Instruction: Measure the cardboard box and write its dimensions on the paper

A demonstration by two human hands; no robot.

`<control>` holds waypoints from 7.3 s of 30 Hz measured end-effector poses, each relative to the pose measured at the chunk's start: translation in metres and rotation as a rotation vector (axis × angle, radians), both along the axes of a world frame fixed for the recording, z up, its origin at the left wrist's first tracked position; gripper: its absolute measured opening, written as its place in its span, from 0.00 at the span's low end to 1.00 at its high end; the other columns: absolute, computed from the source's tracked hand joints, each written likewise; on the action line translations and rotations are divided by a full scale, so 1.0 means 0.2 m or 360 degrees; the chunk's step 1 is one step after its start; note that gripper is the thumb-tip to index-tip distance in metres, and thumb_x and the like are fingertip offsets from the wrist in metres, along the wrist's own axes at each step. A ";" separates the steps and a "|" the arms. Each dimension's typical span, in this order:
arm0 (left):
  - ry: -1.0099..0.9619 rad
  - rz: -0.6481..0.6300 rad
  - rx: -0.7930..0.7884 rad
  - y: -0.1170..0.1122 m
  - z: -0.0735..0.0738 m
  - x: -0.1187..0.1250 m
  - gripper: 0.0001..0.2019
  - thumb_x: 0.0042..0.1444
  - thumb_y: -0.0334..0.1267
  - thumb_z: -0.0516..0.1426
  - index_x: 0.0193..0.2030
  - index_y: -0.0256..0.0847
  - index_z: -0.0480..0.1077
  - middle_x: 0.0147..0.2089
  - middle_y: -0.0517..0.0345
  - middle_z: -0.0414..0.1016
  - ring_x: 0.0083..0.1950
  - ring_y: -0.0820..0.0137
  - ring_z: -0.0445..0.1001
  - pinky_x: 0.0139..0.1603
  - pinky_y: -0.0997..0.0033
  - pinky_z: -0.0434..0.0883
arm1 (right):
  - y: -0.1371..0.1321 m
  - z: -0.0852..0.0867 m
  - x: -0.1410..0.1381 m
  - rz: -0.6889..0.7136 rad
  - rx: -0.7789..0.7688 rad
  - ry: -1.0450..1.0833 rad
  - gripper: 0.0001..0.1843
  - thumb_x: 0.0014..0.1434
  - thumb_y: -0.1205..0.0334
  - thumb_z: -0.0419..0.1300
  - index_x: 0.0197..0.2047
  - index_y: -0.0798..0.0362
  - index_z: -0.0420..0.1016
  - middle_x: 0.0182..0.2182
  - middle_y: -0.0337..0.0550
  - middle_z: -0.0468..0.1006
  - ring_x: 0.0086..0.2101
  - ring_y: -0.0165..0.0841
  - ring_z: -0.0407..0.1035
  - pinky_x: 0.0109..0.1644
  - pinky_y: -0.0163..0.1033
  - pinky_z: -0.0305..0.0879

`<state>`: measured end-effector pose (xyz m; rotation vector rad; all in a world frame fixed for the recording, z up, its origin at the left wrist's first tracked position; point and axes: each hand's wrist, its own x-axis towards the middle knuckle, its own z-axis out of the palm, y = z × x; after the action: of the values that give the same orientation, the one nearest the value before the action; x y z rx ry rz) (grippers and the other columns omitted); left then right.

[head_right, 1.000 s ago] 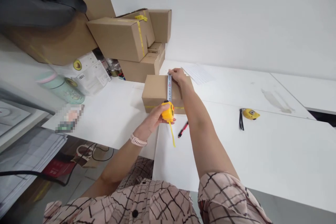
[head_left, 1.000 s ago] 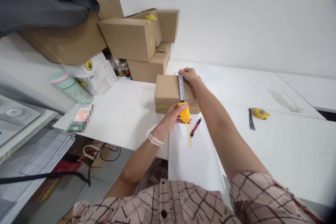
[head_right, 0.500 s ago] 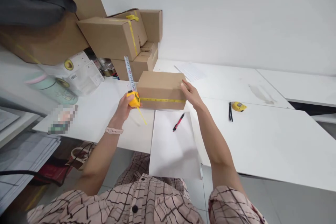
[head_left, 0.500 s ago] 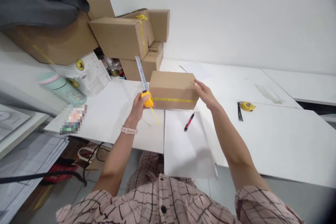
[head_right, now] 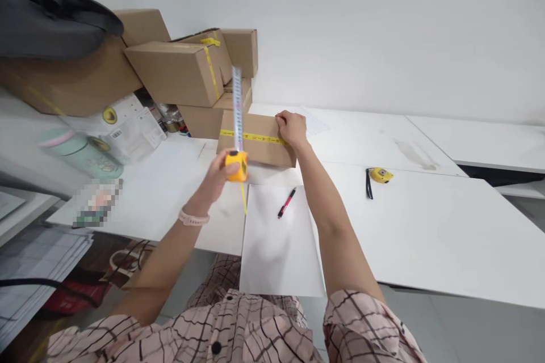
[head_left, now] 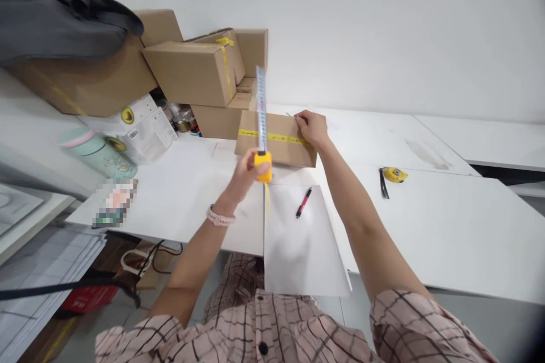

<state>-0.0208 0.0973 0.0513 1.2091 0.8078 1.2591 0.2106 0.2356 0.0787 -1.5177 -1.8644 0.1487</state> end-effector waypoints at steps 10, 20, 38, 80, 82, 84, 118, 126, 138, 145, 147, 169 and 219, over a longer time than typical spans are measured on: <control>-0.0048 -0.0309 -0.0413 -0.12 -0.25 0.09 0.28 0.45 0.49 0.70 0.48 0.41 0.66 0.53 0.49 0.75 0.33 0.70 0.79 0.36 0.61 0.80 | 0.11 0.00 -0.06 -0.0232 -0.0063 -0.0039 0.28 0.70 0.47 0.42 0.41 0.52 0.80 0.41 0.54 0.81 0.51 0.47 0.69 0.66 0.58 0.46; -0.0077 -0.0372 -0.0407 -0.12 -0.30 0.09 0.27 0.47 0.49 0.70 0.50 0.40 0.67 0.54 0.48 0.74 0.34 0.69 0.79 0.36 0.61 0.80 | 0.18 -0.03 -0.12 -0.0170 -0.0078 0.0099 0.43 0.65 0.28 0.39 0.44 0.56 0.80 0.43 0.62 0.79 0.61 0.60 0.58 0.64 0.72 0.43; -0.0187 -0.0266 -0.0337 -0.18 -0.40 0.28 0.25 0.50 0.47 0.69 0.50 0.41 0.68 0.53 0.52 0.71 0.40 0.71 0.76 0.43 0.62 0.79 | 0.25 -0.08 -0.12 -0.0176 -0.0077 0.0135 0.46 0.58 0.22 0.45 0.46 0.59 0.78 0.45 0.67 0.76 0.60 0.65 0.56 0.61 0.76 0.46; 0.1096 -0.0535 -0.0145 -0.58 -0.47 -0.20 0.36 0.46 0.43 0.68 0.63 0.45 0.63 0.49 0.56 0.74 0.42 0.66 0.74 0.44 0.63 0.75 | -0.66 -0.32 -0.08 -0.0056 0.0103 0.1095 0.32 0.70 0.36 0.40 0.44 0.49 0.76 0.33 0.42 0.74 0.36 0.35 0.68 0.42 0.42 0.63; 0.1200 -0.0592 -0.0024 -0.57 -0.46 -0.22 0.37 0.45 0.43 0.68 0.63 0.46 0.64 0.53 0.54 0.73 0.47 0.62 0.75 0.48 0.61 0.75 | -0.76 -0.31 -0.06 -0.0002 0.0079 0.1270 0.28 0.66 0.34 0.50 0.37 0.50 0.74 0.27 0.38 0.68 0.29 0.31 0.64 0.35 0.38 0.61; 0.1280 -0.0588 0.0080 -0.56 -0.45 -0.23 0.37 0.46 0.43 0.68 0.64 0.47 0.64 0.59 0.51 0.71 0.54 0.59 0.74 0.53 0.59 0.73 | -0.82 -0.33 -0.06 -0.0067 0.0065 0.1368 0.26 0.65 0.35 0.54 0.33 0.50 0.71 0.23 0.35 0.64 0.25 0.29 0.59 0.30 0.36 0.57; 0.2232 -0.0453 0.0869 -0.27 -0.69 0.03 0.35 0.65 0.56 0.55 0.71 0.36 0.57 0.78 0.37 0.45 0.80 0.48 0.36 0.76 0.41 0.43 | -0.90 -0.79 0.02 -0.0412 -0.0796 -0.0484 0.16 0.68 0.64 0.48 0.54 0.57 0.71 0.44 0.58 0.80 0.40 0.43 0.74 0.40 0.42 0.63; 0.2280 -0.0281 0.0797 -0.32 -0.79 0.10 0.42 0.63 0.61 0.55 0.75 0.36 0.49 0.79 0.35 0.40 0.79 0.44 0.33 0.75 0.36 0.38 | -0.85 -0.78 0.09 -0.0146 -0.0852 0.0189 0.11 0.58 0.64 0.57 0.43 0.51 0.76 0.26 0.40 0.76 0.30 0.37 0.72 0.38 0.41 0.64; 0.2307 -0.0277 0.0750 -0.30 -0.74 0.14 0.37 0.61 0.58 0.58 0.71 0.40 0.58 0.76 0.38 0.51 0.76 0.40 0.45 0.73 0.36 0.42 | -0.74 -0.69 -0.26 0.0413 -0.0689 0.1599 0.23 0.53 0.39 0.66 0.36 0.50 0.70 0.25 0.36 0.72 0.30 0.32 0.70 0.39 0.41 0.69; 0.2198 -0.0257 0.0759 -0.23 -0.69 0.11 0.33 0.63 0.54 0.57 0.67 0.36 0.60 0.69 0.37 0.62 0.69 0.47 0.59 0.68 0.43 0.53 | -0.58 -0.86 -0.34 0.0176 -0.0606 0.1386 0.24 0.58 0.35 0.57 0.37 0.49 0.70 0.26 0.37 0.73 0.32 0.33 0.70 0.39 0.39 0.67; 0.2193 -0.0264 0.0720 -0.23 -0.70 0.12 0.33 0.63 0.55 0.57 0.68 0.36 0.60 0.72 0.36 0.57 0.71 0.45 0.55 0.69 0.40 0.51 | -0.58 -0.87 -0.32 0.0204 -0.0610 0.1335 0.24 0.56 0.36 0.61 0.39 0.51 0.72 0.30 0.39 0.76 0.34 0.33 0.71 0.41 0.40 0.67; 0.2214 -0.0141 0.0731 -0.21 -0.73 0.14 0.27 0.67 0.48 0.53 0.68 0.39 0.60 0.75 0.39 0.55 0.71 0.48 0.56 0.68 0.41 0.52 | -0.58 -0.94 -0.29 0.0058 -0.0497 0.1007 0.15 0.58 0.47 0.58 0.30 0.49 0.64 0.19 0.31 0.64 0.23 0.29 0.58 0.29 0.36 0.57; 0.2214 -0.0014 0.0804 -0.21 -0.76 0.13 0.21 0.66 0.47 0.55 0.60 0.37 0.68 0.71 0.35 0.60 0.70 0.48 0.59 0.66 0.42 0.57 | -0.57 -0.95 -0.32 0.0041 -0.0461 0.0993 0.12 0.57 0.51 0.59 0.28 0.49 0.66 0.24 0.36 0.70 0.27 0.31 0.62 0.35 0.38 0.60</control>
<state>0.0059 0.0560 -0.0997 2.5430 1.4633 0.4367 0.1468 0.1215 -0.1113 -1.4136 -1.3944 0.8351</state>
